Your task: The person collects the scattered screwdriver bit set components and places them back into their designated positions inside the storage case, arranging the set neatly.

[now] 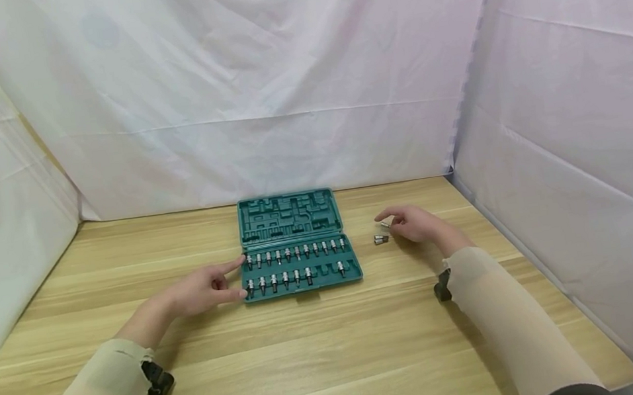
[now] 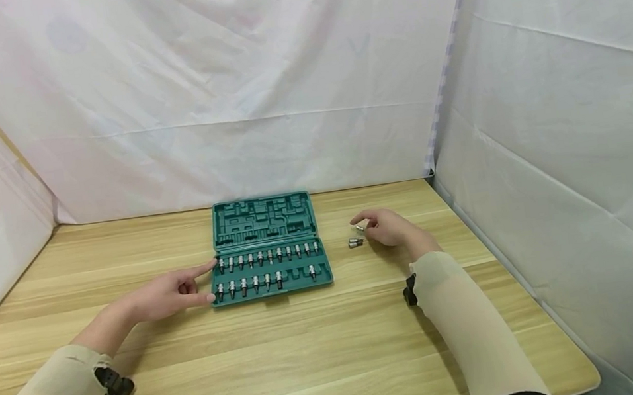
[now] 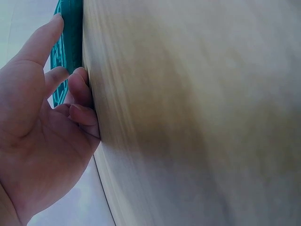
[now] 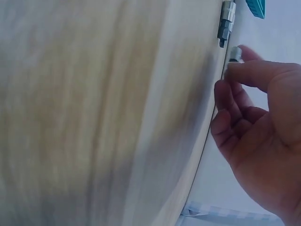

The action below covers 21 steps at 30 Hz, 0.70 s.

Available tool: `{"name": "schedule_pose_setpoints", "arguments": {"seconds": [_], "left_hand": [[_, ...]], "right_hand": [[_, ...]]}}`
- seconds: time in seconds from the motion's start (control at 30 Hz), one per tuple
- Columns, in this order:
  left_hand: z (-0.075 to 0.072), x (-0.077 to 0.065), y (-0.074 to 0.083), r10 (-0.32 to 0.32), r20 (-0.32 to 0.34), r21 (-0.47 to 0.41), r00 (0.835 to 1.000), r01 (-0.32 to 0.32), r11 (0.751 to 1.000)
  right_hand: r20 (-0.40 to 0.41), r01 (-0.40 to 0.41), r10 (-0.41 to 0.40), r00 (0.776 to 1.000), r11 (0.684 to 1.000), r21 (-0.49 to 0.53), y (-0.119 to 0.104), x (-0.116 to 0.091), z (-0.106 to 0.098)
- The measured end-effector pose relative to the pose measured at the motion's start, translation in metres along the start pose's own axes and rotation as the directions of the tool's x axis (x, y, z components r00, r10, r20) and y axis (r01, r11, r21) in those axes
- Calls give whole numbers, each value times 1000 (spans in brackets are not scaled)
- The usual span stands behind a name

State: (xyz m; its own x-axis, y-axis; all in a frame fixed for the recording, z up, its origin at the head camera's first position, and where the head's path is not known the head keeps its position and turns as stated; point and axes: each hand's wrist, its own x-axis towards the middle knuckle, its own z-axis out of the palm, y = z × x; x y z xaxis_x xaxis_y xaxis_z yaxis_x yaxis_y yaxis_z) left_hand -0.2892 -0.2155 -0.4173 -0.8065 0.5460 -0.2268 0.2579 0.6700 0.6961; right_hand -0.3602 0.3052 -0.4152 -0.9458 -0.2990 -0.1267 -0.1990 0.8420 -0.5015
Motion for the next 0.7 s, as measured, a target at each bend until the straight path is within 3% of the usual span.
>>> {"name": "schedule_pose_setpoints", "arguments": {"seconds": [0.23, 0.4, 0.7], "left_hand": [[-1, 0, 1, 6, 3, 3, 1000, -6, 1000], [0, 0, 0, 2, 1, 12, 1000, -2, 1000], [-1, -1, 1, 1, -1, 9, 1000, -1, 1000]], "right_hand": [[-28, 34, -31, 999, 993, 112, -5, -3, -2], [-14, 55, -53, 999, 965, 257, -18, -4, 1], [3, 127, -137, 991, 927, 354, -41, -1, 9]]}}
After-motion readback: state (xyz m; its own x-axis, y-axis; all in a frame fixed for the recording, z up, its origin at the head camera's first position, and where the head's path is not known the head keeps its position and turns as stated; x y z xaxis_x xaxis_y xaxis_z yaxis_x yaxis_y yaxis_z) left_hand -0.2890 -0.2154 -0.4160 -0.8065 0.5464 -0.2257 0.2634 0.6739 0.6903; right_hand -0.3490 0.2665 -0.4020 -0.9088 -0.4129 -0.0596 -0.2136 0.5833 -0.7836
